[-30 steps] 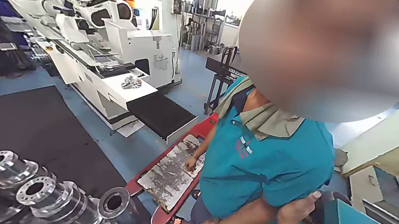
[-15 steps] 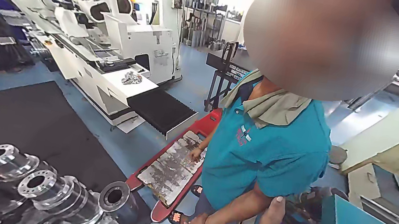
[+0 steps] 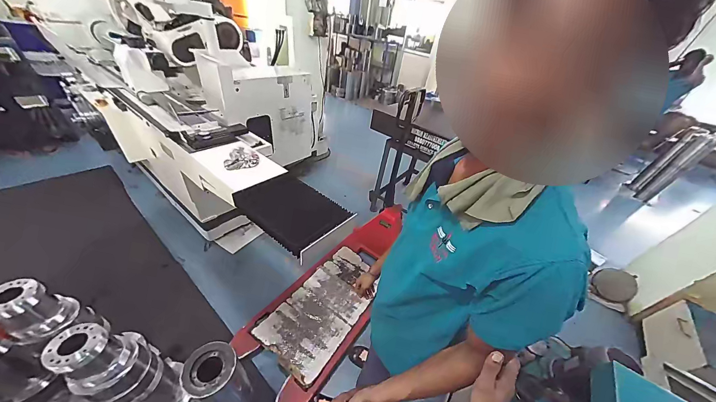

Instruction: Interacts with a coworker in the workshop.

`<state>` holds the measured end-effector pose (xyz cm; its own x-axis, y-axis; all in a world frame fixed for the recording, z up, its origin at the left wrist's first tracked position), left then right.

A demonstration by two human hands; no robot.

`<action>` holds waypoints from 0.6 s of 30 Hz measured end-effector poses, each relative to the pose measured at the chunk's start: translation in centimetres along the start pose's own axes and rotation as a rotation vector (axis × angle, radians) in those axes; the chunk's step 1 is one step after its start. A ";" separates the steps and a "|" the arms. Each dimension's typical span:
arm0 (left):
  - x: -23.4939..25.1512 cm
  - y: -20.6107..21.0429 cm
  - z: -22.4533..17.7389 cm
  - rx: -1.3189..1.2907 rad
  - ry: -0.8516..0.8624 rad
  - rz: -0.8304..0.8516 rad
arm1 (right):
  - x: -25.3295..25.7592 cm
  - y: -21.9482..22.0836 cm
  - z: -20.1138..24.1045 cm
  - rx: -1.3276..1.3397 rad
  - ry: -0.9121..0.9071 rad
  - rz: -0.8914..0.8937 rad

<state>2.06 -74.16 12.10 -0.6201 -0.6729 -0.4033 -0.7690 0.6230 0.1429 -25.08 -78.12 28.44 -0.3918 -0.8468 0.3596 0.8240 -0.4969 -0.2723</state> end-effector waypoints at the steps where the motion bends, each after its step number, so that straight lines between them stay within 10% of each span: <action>1: -0.2 0.3 -0.3 0.008 0.021 0.035 | 0.3 -0.1 -0.3 -0.002 -0.019 -0.018; 12: 0.0 4.9 3.4 -0.032 0.268 0.169 | 2.1 -1.1 -4.0 -0.079 -0.014 -0.051; 18: -1.0 5.0 5.5 0.139 0.048 0.045 | 1.5 -1.0 -4.2 -0.143 0.059 -0.005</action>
<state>-0.27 -68.19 8.24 -0.6628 -0.6594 -0.3547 -0.7135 0.7000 0.0320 -28.20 -79.67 25.47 -0.4221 -0.8520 0.3096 0.7572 -0.5192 -0.3965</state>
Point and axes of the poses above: each hand's wrist, its own x-axis towards the middle knuckle, its own y-axis out of the palm, z = x × y, the point moved 6 cm from there along x, towards the middle knuckle, and after that the axes turned 12 degrees about z, right-handed, at the moved point
